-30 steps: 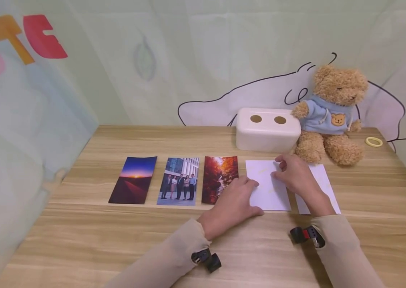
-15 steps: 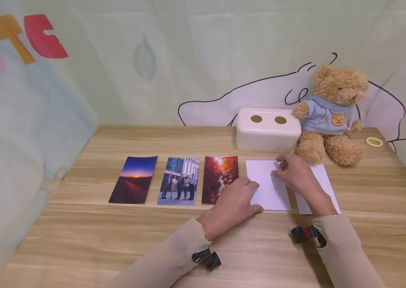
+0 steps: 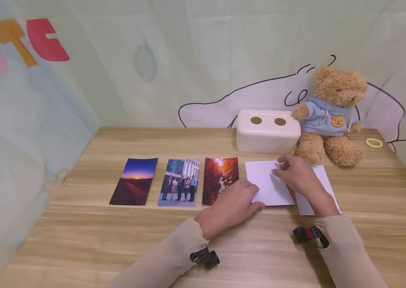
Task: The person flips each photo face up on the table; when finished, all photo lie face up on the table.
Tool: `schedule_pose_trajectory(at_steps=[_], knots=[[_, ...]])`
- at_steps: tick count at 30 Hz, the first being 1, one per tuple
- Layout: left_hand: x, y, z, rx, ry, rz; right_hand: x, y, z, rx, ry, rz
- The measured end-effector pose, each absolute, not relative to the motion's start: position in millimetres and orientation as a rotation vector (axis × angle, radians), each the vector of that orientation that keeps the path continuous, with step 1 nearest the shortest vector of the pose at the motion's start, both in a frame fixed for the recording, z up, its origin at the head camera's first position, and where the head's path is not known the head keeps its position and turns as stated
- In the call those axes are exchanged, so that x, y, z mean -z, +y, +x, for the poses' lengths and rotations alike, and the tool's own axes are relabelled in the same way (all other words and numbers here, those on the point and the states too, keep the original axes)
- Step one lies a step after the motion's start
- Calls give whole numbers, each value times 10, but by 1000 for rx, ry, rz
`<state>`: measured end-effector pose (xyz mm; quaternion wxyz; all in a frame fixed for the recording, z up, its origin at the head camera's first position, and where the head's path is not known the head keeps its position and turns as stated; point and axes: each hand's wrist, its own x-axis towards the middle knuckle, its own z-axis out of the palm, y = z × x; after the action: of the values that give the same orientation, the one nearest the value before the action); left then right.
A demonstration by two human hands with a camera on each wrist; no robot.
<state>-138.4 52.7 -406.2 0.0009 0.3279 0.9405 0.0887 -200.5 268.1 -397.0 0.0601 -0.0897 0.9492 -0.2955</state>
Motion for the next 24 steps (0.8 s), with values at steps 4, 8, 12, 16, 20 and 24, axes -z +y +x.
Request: schedule_pose_trajectory(at_steps=[4,8,12,16,20,24], knots=[[4067,526,-1387,-274,2945,1056,3974,2704,-1994,892,2890,-289],[4072,529,-1386,-291,2943,1058,3970,2726,-1988,878,2896,-268],[4072,530,-1384,-313,2943,1048,3956,2750,-1990,850,2887,-215],[4077,531,-1387,-334,2939,1040,3940,2769,-1997,835,2872,-185],[4073,531,-1391,-332,2939,1035,3936,2771,-2001,847,2867,-216],[4069,533,-1390,-315,2950,1043,3937,2765,-1994,857,2872,-247]])
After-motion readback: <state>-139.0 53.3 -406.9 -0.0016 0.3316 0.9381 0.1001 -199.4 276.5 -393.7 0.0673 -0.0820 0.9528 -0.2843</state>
